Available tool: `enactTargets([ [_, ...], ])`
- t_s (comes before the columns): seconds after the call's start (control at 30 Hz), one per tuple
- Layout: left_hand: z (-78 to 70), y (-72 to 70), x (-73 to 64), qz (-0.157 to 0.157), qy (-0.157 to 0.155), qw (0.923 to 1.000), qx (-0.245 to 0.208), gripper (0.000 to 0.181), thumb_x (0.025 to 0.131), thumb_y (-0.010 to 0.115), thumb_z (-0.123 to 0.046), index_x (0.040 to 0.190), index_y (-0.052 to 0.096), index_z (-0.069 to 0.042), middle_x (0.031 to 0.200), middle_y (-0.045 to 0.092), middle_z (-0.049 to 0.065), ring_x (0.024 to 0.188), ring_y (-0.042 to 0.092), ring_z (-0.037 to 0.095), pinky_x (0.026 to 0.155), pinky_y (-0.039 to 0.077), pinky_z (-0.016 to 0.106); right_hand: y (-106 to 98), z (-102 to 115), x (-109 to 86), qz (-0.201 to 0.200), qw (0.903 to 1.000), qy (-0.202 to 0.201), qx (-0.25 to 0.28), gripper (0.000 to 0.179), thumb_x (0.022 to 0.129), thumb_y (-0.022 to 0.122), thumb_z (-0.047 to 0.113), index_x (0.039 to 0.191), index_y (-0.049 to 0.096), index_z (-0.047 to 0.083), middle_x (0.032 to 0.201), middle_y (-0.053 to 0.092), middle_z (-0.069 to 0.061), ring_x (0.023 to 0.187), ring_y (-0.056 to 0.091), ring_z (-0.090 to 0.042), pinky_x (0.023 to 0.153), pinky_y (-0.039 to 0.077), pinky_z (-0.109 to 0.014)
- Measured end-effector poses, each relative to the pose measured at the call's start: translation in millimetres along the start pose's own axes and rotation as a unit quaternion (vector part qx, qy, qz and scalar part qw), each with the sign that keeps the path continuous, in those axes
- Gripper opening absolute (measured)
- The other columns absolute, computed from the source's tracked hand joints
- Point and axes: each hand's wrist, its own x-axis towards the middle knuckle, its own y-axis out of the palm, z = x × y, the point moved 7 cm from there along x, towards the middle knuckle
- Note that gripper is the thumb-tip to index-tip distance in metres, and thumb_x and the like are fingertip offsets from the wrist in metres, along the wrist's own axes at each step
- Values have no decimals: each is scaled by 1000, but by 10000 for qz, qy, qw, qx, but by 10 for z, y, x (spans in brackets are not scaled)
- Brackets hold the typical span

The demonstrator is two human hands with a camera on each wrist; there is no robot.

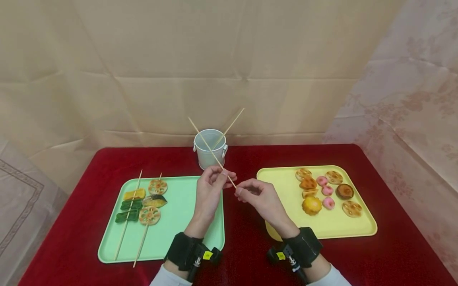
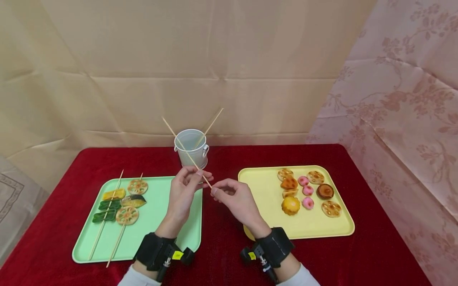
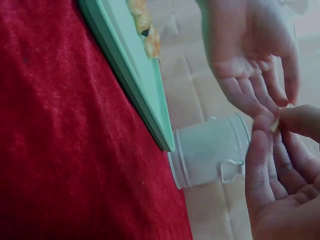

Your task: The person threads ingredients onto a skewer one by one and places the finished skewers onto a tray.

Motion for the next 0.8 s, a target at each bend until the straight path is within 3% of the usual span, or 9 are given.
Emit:
enactTargets([
  [0.2, 3, 23, 5, -16, 31, 9999, 100, 18, 104, 63, -10, 117, 62, 3, 97, 72, 17, 88, 71, 23, 80, 61, 31, 33, 0, -4, 109, 9998, 12, -139, 24, 99, 71, 16, 112, 71, -4, 99, 76, -11, 89, 73, -23, 81, 60, -29],
  [0.33, -35, -39, 21, 34, 113, 9967, 797, 18, 102, 66, -10, 114, 67, 3, 93, 73, 16, 81, 70, 23, 74, 59, 27, -38, 33, 17, -54, 9999, -33, -155, 23, 100, 70, 19, 111, 73, 0, 97, 76, -11, 89, 73, -26, 81, 61, -31],
  [0.43, -76, -139, 21, 77, 212, 9860, 1655, 15, 101, 67, -12, 109, 71, 0, 87, 73, 12, 76, 67, 21, 68, 56, 25, -130, 61, 38, -205, 9997, -66, -86, 24, 101, 70, 23, 109, 73, 1, 96, 76, -11, 90, 73, -27, 81, 61, -33],
  [0.57, -103, -312, -7, 39, 310, 9641, 2636, 10, 99, 70, -15, 102, 76, -8, 82, 72, 3, 74, 65, 17, 65, 52, 26, -293, 96, 42, -430, 9990, -111, 14, 26, 101, 69, 23, 110, 71, -2, 97, 75, -13, 88, 73, -24, 81, 61, -32],
  [0.7, -72, -491, -42, -23, 326, 9487, 3146, 9, 98, 72, -17, 101, 78, -12, 84, 73, -2, 79, 65, 16, 69, 51, 30, -426, 121, 36, -522, 9985, -105, 83, 27, 102, 68, 19, 112, 69, -6, 99, 75, -16, 89, 72, -21, 82, 61, -31],
  [0.8, -39, -623, -71, -29, 301, 9438, 3292, 10, 98, 73, -16, 102, 79, -11, 86, 74, 0, 81, 66, 17, 70, 52, 31, -517, 152, 48, -566, 9983, -96, 41, 28, 102, 67, 17, 112, 68, -8, 100, 74, -17, 90, 73, -20, 83, 61, -31],
])
